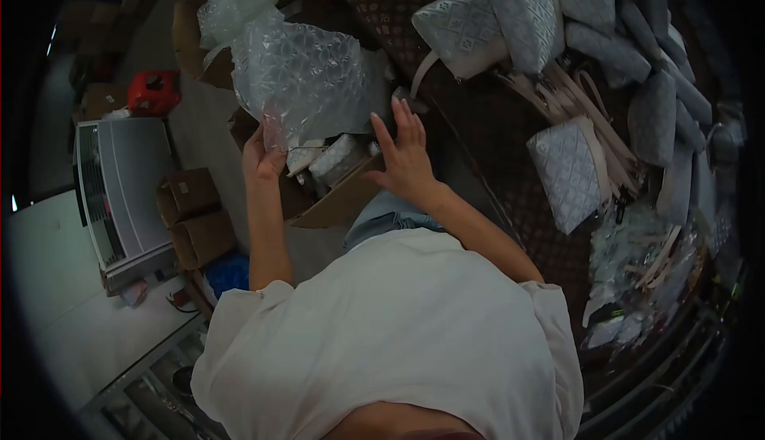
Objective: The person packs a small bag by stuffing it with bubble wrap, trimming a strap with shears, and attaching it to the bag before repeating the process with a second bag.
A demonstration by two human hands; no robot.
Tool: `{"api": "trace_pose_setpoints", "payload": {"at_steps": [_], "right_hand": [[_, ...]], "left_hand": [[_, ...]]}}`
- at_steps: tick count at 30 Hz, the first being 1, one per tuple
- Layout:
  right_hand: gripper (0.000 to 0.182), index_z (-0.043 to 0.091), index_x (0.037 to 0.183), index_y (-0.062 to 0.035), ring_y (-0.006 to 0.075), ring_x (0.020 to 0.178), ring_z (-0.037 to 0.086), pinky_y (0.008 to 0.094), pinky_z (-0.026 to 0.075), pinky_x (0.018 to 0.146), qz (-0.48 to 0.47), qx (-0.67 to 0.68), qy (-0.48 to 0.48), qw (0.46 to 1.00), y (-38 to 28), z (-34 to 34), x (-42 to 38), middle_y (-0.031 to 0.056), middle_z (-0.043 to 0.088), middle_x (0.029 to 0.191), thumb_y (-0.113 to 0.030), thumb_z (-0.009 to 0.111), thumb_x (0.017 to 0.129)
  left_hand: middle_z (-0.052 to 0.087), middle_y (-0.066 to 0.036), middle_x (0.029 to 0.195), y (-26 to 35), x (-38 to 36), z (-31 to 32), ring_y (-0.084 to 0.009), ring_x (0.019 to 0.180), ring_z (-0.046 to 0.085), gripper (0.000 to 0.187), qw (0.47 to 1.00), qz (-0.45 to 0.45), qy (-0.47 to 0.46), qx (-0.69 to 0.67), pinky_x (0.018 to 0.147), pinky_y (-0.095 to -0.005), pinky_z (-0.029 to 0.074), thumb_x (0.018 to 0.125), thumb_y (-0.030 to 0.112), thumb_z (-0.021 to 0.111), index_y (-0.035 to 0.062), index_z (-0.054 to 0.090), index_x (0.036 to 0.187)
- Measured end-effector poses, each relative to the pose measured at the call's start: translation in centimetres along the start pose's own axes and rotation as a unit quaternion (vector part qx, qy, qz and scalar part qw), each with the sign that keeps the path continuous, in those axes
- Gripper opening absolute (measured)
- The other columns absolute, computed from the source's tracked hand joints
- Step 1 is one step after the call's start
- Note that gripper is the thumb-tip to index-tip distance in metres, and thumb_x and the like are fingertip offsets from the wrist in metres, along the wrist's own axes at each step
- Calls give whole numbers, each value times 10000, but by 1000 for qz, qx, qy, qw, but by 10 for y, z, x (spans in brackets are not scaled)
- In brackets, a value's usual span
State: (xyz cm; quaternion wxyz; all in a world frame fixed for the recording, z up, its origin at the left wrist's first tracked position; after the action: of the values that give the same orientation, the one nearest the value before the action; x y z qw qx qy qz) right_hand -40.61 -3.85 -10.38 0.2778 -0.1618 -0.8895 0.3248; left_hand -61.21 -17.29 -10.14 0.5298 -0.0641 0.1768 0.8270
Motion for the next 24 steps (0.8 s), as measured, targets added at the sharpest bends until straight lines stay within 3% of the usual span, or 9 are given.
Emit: {"api": "trace_pose_setpoints", "payload": {"at_steps": [6,8,11,14,16,18,21,23,24], "right_hand": [[1058,125,1379,-107,427,1279,160,499,238,995,60,65,96,991,-28,18,-37,246,103,1384,-207,783,556],[762,309,1311,-64,360,1179,398,417,379,908,99,173,234,951,-11,4,-46,253,390,1236,-74,676,643],[411,526,1096,-22,230,861,605,307,472,726,268,366,96,886,22,-38,-68,158,607,877,22,513,688],[257,597,901,-4,128,631,581,253,465,593,229,219,191,929,46,-133,-90,68,604,663,43,430,712],[271,599,911,-11,123,632,569,246,459,596,258,187,179,931,47,-176,-105,68,609,693,42,421,714],[264,583,970,-2,93,661,558,227,463,622,213,156,122,957,41,-187,-110,48,598,782,47,423,766],[208,584,981,-1,98,703,571,233,469,644,243,222,91,940,28,-161,-123,57,603,820,11,482,800],[194,581,987,4,104,724,576,237,472,653,285,218,101,928,32,-148,-136,61,605,823,-19,512,807],[190,579,992,9,110,745,580,241,475,661,329,219,105,913,38,-142,-142,65,607,826,-48,541,815]], "left_hand": [[506,-178,1169,-118,-36,76,-291,1062,515,301,995,-85,12,-54,923,-424,429,920,98,365,-49,428,1175],[492,-187,1191,-136,-39,98,-316,1091,494,333,993,-105,14,-55,968,-455,390,922,88,343,-47,394,1222],[485,-186,1204,-143,-26,130,-309,1113,480,340,993,-47,-30,105,969,-435,389,913,107,407,-21,411,1228],[472,-166,1235,-148,-21,176,-273,1159,451,371,865,28,-153,477,960,-388,386,894,143,478,16,430,1240],[520,-92,1191,-153,-26,209,-220,1066,529,399,685,195,-229,663,892,-322,424,876,124,522,20,410,1244],[453,-81,1276,-163,-1,216,-221,1133,482,505,676,166,-289,657,911,-299,411,858,118,546,87,341,1319],[323,-88,1374,-186,31,201,-262,1263,326,598,499,172,-466,710,989,-369,341,817,107,587,189,318,1344],[191,-75,1436,-199,60,160,-305,1331,145,708,-47,264,-444,855,1049,-453,226,743,59,616,273,310,1345],[191,-75,1436,-200,67,148,-305,1331,145,708,-47,268,-452,850,1049,-453,226,743,59,616,273,310,1345]]}}
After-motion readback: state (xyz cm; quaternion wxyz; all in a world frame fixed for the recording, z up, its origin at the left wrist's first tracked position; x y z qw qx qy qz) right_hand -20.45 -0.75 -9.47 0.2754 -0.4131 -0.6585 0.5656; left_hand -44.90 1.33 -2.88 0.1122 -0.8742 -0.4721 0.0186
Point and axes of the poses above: each hand's wrist, its own x-axis towards the middle knuckle, its own z-axis out of the palm, y = z × x, the point moved 5 cm from there along x, towards the middle knuckle
